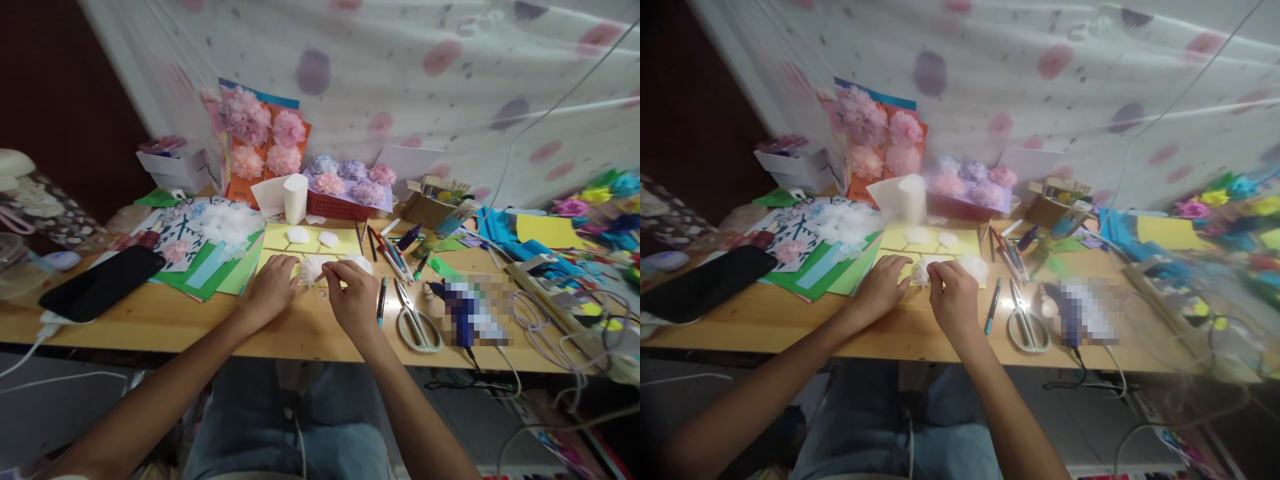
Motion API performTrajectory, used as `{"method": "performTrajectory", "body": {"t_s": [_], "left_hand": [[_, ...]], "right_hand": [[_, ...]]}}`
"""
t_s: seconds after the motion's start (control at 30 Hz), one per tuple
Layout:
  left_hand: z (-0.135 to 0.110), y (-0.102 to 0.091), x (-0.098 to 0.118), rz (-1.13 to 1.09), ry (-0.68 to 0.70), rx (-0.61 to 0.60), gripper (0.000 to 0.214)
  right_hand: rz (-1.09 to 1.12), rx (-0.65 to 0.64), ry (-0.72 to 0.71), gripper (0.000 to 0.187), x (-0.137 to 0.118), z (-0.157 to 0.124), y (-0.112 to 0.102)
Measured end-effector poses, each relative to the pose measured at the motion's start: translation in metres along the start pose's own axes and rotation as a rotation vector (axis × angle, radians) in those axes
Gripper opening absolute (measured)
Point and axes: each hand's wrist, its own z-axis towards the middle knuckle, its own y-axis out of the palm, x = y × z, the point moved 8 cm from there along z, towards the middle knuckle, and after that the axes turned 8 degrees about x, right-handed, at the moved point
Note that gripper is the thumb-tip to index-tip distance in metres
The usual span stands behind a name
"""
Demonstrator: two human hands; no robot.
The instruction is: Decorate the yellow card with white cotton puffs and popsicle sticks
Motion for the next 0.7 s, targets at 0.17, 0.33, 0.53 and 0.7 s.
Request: {"method": "performTrajectory", "body": {"t_s": [0.17, 0.33, 0.53, 0.7], "left_hand": [[-0.015, 0.002, 0.000, 0.131, -0.022, -0.151, 0.040], [-0.018, 0.005, 0.000, 0.161, -0.035, -0.188, 0.032], [-0.021, 0.009, 0.002, 0.204, 0.030, -0.161, 0.030], [-0.021, 0.009, 0.001, 0.202, 0.028, -0.140, 0.029]], "right_hand": [[-0.014, -0.131, -0.042, 0.023, -0.003, 0.014, 0.014], [0.024, -0.130, 0.002, 0.021, 0.001, 0.011, 0.009], [0.066, 0.076, 0.055, 0.018, 0.004, -0.001, -0.021], [0.042, 0.166, 0.033, 0.014, 0.000, -0.007, -0.035]]}}
